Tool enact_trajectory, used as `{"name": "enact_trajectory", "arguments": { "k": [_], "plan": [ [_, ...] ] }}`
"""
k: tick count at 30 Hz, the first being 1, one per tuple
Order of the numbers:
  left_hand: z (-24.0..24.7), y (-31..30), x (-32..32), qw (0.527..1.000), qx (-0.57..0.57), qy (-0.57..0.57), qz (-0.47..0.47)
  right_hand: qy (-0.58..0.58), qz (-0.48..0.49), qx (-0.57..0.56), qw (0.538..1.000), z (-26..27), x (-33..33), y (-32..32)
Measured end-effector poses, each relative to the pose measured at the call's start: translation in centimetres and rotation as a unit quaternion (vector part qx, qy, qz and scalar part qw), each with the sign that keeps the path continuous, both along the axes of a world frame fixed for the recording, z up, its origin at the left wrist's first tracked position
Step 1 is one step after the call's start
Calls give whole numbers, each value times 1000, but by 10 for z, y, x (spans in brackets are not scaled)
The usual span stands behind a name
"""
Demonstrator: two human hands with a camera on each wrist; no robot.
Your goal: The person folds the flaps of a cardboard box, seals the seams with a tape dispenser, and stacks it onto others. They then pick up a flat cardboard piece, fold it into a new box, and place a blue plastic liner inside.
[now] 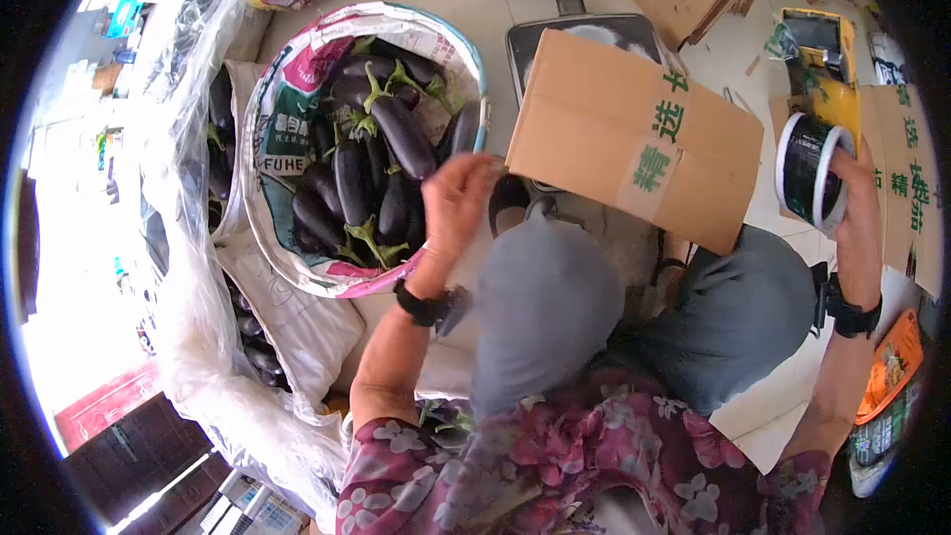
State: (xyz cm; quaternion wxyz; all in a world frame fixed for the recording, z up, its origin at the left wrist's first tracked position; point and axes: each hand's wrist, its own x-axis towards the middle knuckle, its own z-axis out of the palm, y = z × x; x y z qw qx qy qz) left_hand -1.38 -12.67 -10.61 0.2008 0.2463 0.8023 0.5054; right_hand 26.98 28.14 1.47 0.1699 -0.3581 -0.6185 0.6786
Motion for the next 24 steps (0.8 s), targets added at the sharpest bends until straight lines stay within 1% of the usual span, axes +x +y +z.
{"name": "enact_trajectory", "arguments": {
  "k": [1,2,3,4,5,6,7,8,9,11,12,13,16,18,19,21,22,24],
  "plan": [
    [15,-1,-13,993,28,-99,50,-3,-5,7,1000,7,-1,-2],
    [9,-1,-31,998,26,9,49,-3,-10,15,1000,15,-3,-3],
    [-1,1,-52,992,23,117,47,-2,-6,15,1000,31,-10,-16],
    [-26,0,-72,986,-15,164,10,-16,-2,41,999,53,-23,-39],
    [-49,0,-82,986,-14,165,12,-30,0,66,997,67,-30,-55],
    [-71,0,-88,969,-106,221,-22,-30,1,67,997,72,-31,-61],
    [-94,0,-94,940,-196,274,-55,-32,7,60,998,76,-32,-65],
    [-117,1,-103,930,-230,262,-114,-34,13,52,998,79,-34,-68],
    [-118,8,-102,931,-230,262,-110,-35,20,45,998,80,-37,-71],
    [-116,24,-97,922,-316,197,-104,-37,33,28,998,84,-47,-78],
    [-120,29,-103,934,-325,111,-95,-25,78,29,996,88,-57,-88],
    [-117,28,-105,935,-324,111,-93,-31,78,5,996,93,-68,-100],
    [-97,22,-110,937,-315,115,-100,-37,56,-3,998,89,-63,-99],
    [-74,9,-111,969,-189,157,5,-31,27,-25,999,87,-61,-100],
    [-60,1,-115,968,-194,157,8,-31,31,-28,999,86,-66,-103],
    [-32,-18,-128,957,-115,226,137,-46,-23,-2,999,86,-78,-112],
    [-24,-29,-138,950,-115,234,173,-55,-50,-8,997,80,-73,-104],
    [-15,-53,-157,933,-129,242,233,-57,-47,-8,997,84,-80,-107]
  ]
}}
